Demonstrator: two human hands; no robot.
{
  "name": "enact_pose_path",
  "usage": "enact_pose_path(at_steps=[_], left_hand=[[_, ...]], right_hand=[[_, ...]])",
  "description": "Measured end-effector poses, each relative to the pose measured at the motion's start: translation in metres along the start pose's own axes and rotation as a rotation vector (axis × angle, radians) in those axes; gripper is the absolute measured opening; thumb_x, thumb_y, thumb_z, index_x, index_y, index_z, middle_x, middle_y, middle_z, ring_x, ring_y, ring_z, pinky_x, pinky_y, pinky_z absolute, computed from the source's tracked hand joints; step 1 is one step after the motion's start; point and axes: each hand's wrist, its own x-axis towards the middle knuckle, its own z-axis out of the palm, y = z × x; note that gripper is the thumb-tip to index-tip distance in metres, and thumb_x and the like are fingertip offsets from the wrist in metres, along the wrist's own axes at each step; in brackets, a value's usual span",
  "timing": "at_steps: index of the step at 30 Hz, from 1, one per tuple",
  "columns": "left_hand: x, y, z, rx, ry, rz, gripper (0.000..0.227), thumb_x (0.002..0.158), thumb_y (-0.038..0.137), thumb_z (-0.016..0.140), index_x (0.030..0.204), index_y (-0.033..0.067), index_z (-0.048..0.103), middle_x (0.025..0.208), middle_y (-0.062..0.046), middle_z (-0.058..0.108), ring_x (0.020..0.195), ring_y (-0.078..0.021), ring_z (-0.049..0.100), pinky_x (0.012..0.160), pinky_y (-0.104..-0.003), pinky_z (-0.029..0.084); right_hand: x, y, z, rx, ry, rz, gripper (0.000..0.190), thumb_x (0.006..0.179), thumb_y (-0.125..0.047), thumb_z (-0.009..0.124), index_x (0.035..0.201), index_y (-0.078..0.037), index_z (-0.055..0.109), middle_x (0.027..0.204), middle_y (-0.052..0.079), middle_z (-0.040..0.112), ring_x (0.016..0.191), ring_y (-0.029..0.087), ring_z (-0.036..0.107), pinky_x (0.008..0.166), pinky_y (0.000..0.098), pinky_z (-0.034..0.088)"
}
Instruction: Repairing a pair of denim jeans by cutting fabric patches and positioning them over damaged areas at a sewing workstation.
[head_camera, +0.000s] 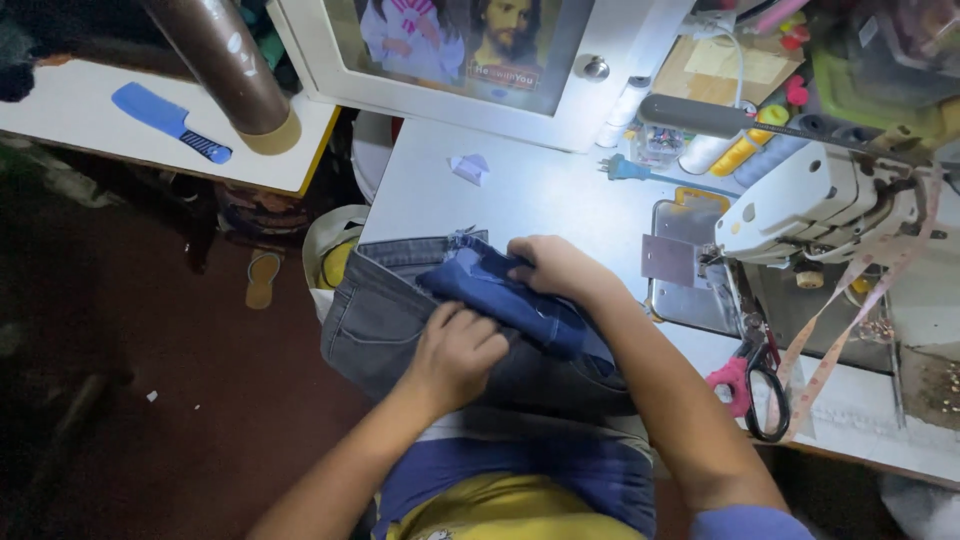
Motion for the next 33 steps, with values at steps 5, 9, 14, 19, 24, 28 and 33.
enact_pose_path(at_steps=[5,9,14,19,24,28,33], left_hand=[[0.011,0.032,-0.071,-0.304,-0.228,0.082,0.019,0.074,-0.001,0.065,0.079,0.0152,0.056,0.095,-0.003,0.068,0.086,-0.0257,0.062,0.095,-0.049,0.047],[0.006,0.05,-0.101,-0.511,-0.418,0.06,0.012,0.069,0.005,0.062,0.078,0.011,0.057,0.082,-0.003,0.064,0.075,-0.0268,0.058,0.094,-0.046,0.045],[-0.021,0.063,-0.082,-0.577,-0.601,-0.078,0.033,0.076,0.039,0.078,0.077,0.0109,0.061,0.067,-0.008,0.064,0.069,-0.0337,0.065,0.094,-0.054,0.046],[-0.03,0.053,-0.056,-0.415,-0.672,-0.585,0.084,0.095,0.044,0.066,0.16,0.0083,0.026,0.108,-0.017,0.071,0.092,-0.0428,0.069,0.088,-0.057,0.048],[-0.04,0.051,-0.036,-0.08,-0.525,-0.5,0.075,0.091,0.057,0.062,0.151,0.0179,0.042,0.078,-0.009,0.071,0.064,-0.0347,0.07,0.066,-0.047,0.053],[-0.055,0.048,-0.02,0.05,-0.315,-0.404,0.06,0.083,0.057,0.067,0.131,0.0199,0.069,0.073,-0.005,0.068,0.056,-0.033,0.07,0.059,-0.043,0.053],[-0.06,0.045,-0.038,-0.173,-0.252,-0.348,0.078,0.084,0.07,0.063,0.137,0.0139,0.064,0.096,-0.005,0.07,0.088,-0.0302,0.07,0.087,-0.049,0.042]], right_hand=[[0.0,-0.013,-0.001,-0.123,-0.026,-0.005,0.018,0.093,-0.024,0.065,0.1,-0.008,0.061,0.101,0.016,0.07,0.094,0.038,0.064,0.078,0.049,0.049],[0.0,-0.018,-0.004,-0.124,-0.037,0.017,0.018,0.095,-0.025,0.064,0.101,-0.008,0.061,0.101,0.014,0.069,0.095,0.036,0.063,0.079,0.0471,0.049],[0.003,-0.007,0.009,-0.159,0.002,-0.026,0.023,0.096,-0.031,0.064,0.101,-0.009,0.058,0.104,0.015,0.067,0.095,0.038,0.064,0.077,0.0501,0.049],[-0.004,-0.009,0.01,-0.142,0.045,-0.03,0.021,0.1,-0.031,0.061,0.108,-0.012,0.058,0.108,0.011,0.065,0.095,0.034,0.064,0.075,0.0478,0.052],[-0.006,-0.006,0.015,-0.143,0.085,-0.033,0.024,0.099,-0.033,0.061,0.115,-0.015,0.058,0.109,0.013,0.066,0.098,0.038,0.067,0.081,0.0517,0.055],[-0.004,-0.003,0.021,-0.145,0.128,-0.001,0.026,0.098,-0.034,0.061,0.119,-0.019,0.059,0.108,0.012,0.066,0.101,0.041,0.07,0.089,0.054,0.057],[-0.007,0.0,0.023,-0.055,0.18,0.043,0.022,0.098,-0.036,0.061,0.112,-0.019,0.06,0.103,0.011,0.067,0.102,0.04,0.07,0.09,0.0527,0.056]])
